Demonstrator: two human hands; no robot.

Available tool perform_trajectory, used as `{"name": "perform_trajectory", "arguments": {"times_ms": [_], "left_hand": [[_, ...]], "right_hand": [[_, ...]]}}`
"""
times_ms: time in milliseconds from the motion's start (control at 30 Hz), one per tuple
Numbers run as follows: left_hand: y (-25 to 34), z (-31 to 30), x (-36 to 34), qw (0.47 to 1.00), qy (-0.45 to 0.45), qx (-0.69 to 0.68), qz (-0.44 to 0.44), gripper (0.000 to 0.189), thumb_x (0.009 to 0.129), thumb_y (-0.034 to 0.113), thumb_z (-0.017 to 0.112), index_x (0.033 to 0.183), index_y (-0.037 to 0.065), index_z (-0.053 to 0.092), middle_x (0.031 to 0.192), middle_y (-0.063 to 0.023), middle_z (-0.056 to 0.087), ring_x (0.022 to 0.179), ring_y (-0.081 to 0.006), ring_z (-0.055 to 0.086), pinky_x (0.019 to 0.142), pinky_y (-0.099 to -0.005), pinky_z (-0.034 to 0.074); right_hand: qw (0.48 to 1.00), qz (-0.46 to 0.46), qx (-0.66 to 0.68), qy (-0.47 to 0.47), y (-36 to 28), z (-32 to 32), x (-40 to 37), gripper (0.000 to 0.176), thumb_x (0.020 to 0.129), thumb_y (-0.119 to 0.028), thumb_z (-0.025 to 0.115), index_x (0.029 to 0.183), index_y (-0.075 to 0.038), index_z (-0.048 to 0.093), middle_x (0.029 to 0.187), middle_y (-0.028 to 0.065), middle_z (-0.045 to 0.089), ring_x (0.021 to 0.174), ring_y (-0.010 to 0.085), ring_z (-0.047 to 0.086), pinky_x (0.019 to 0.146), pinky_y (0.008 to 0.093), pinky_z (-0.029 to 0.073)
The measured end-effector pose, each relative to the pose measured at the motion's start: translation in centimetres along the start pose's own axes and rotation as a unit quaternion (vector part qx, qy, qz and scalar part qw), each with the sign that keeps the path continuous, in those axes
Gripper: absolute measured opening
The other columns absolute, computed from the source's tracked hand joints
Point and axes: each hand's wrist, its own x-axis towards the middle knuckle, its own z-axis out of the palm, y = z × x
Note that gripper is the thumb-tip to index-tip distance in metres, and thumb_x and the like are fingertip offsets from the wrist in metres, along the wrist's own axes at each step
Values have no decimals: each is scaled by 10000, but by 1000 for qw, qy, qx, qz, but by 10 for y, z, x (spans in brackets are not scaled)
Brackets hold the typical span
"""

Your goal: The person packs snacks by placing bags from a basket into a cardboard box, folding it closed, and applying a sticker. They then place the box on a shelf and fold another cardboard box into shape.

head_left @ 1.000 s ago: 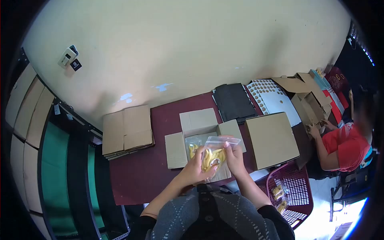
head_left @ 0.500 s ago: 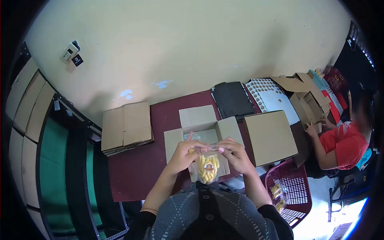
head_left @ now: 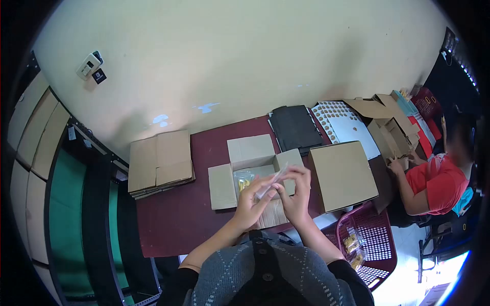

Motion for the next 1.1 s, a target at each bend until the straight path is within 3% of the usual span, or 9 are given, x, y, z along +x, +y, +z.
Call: {"name": "perform_trajectory", "arguments": {"times_ms": [100, 200, 400, 533, 667, 833, 933, 1033, 1100], "left_hand": [[-2, -4, -2, 1000, 3, -5, 3, 259, 903, 203, 552, 1101, 54, 628, 1125, -104, 627, 1092, -225, 573, 1092, -503, 179], [-3, -11, 0, 1000, -3, 8, 12, 285, 938, 245, 480, 1085, 58, 638, 1133, -99, 625, 1090, -234, 573, 1102, -513, 123], [6, -42, 4, 974, -171, -139, -46, 432, 975, 314, 356, 1214, 11, 550, 1226, -115, 570, 1156, -190, 508, 1121, -427, 110], [5, -39, 2, 950, -140, -258, -104, 437, 980, 309, 351, 1216, 0, 549, 1247, -136, 551, 1146, -197, 506, 1100, -389, 181], [-10, -25, 2, 991, -41, -116, -49, 989, 815, 330, 664, 1450, 68, -48, 1471, -167, 89, 1344, -334, 173, 1080, -434, 205], [-27, 10, -6, 991, -54, 114, 39, 991, 774, 170, 695, 1455, 71, -18, 1414, -227, 159, 1325, -359, 202, 1076, -429, 202], [-20, 10, 3, 973, 16, -169, -154, 813, 851, 63, 548, 1450, 55, -2, 1446, -147, 211, 1318, -280, 284, 1075, -358, 235], [-63, 5, 4, 936, 24, -326, -129, 686, 901, 165, 473, 1445, 51, 71, 1425, -114, 278, 1304, -213, 305, 1058, -333, 280], [-102, 2, -2, 931, 20, -312, -188, 567, 936, 222, 377, 1419, 4, 176, 1424, -118, 279, 1319, -230, 274, 1091, -338, 186]], "right_hand": [[975, 107, 117, 158, -12, 6, 8, 221, 774, -100, 706, 949, 13, 632, 1066, 129, 555, 925, 209, 562, 861, 293, 427], [874, 349, 321, -106, -2, -17, 8, 90, 827, -68, 651, 875, 6, 666, 853, 58, 618, 855, 121, 561, 820, 269, 419], [917, 250, 270, -155, -8, -31, 15, 215, 892, -158, 582, 896, 40, 666, 843, 65, 622, 804, 117, 552, 745, 257, 423], [955, 195, 177, -136, -10, -29, 15, 239, 907, -166, 569, 935, 54, 658, 868, 71, 624, 728, 99, 539, 651, 232, 421], [963, 217, 153, 36, -2, -17, 15, 233, 913, -156, 563, 970, 51, 653, 885, 68, 619, 641, 60, 512, 564, 190, 401], [973, 182, 142, 3, 2, 1, 6, 246, 936, -150, 518, 1062, 31, 627, 933, 61, 599, 687, 72, 533, 605, 216, 431], [926, 233, 297, 6, 29, 10, 3, 308, 954, -202, 488, 1165, 3, 578, 946, 52, 583, 727, 63, 538, 629, 222, 439], [971, 172, 151, -72, 53, 18, -5, 396, 960, -243, 479, 1302, -45, 466, 899, 43, 568, 728, 51, 516, 643, 217, 421], [860, 369, 307, -173, 43, 20, -9, 479, 951, -225, 499, 1385, -84, 353, 867, 38, 555, 701, 51, 487, 645, 206, 393]]}}
